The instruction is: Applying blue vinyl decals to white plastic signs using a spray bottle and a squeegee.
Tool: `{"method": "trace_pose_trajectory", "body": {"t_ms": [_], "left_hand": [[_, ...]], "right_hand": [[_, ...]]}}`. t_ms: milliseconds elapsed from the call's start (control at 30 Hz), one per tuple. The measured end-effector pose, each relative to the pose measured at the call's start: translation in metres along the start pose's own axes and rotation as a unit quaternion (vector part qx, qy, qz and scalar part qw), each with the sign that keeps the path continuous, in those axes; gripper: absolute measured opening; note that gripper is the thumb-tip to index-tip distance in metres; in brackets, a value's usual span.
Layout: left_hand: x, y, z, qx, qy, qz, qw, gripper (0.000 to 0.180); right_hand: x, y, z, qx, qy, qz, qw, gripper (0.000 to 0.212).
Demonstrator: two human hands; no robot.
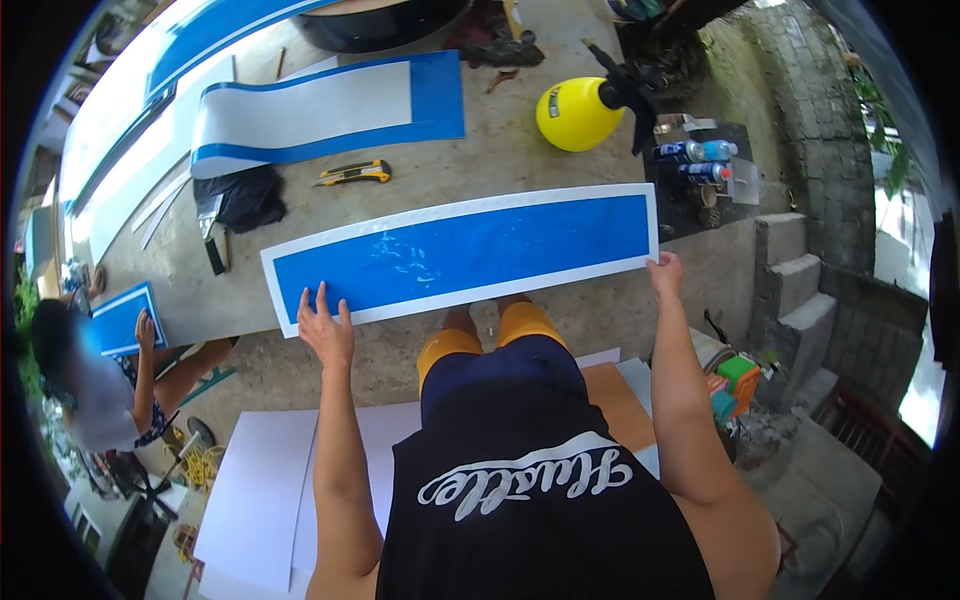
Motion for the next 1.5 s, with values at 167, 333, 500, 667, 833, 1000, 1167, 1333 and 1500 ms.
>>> {"method": "trace_pose_trajectory", "body": {"t_ms": [167, 333, 500, 667, 833, 1000, 1167, 1333, 1500], "left_hand": [[-0.005, 0.069, 0.006, 0.088, 0.008, 0.014, 0.996, 0.049], [0.021, 0.182, 0.052, 0.218, -0.065, 0.072, 0.971, 0.05], [0.048, 0.273, 0.083, 0.256, -0.102, 0.068, 0.959, 0.05], [0.076, 0.353, 0.103, 0.322, -0.139, 0.074, 0.934, 0.05], [0.09, 0.422, 0.107, 0.364, -0.148, 0.037, 0.919, 0.056], [0.107, 0.474, 0.101, 0.374, -0.175, 0.03, 0.91, 0.059], [0.118, 0.492, 0.107, 0.392, -0.204, 0.007, 0.897, 0.06], [0.121, 0.498, 0.125, 0.43, -0.218, -0.001, 0.876, 0.06], [0.133, 0.501, 0.136, 0.448, -0.267, 0.061, 0.851, 0.06]], "right_hand": [[-0.014, 0.022, -0.006, -0.029, 0.045, -0.004, 0.999, 0.038], [-0.012, -0.006, -0.008, -0.069, 0.001, 0.007, 0.998, 0.032], [-0.009, -0.011, -0.027, -0.1, -0.034, -0.002, 0.994, 0.028], [-0.005, -0.006, -0.043, -0.094, -0.076, -0.036, 0.992, 0.026], [-0.012, 0.019, -0.059, -0.097, -0.088, -0.069, 0.989, 0.024], [-0.025, 0.058, -0.072, -0.076, -0.103, -0.077, 0.989, 0.024], [-0.035, 0.072, -0.072, -0.046, -0.122, -0.071, 0.989, 0.025], [-0.036, 0.06, -0.068, -0.054, -0.117, -0.086, 0.988, 0.024], [-0.023, 0.013, -0.057, -0.103, -0.14, -0.116, 0.978, 0.022]]}}
Point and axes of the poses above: each hand's wrist, its own z-axis away from the middle knuckle, its own x-axis out of the palm, y = z × x, the point moved 9 cm from there along -z, towards the middle knuckle, and after that the axes turned 3 degrees about y, right-handed, at the moved point
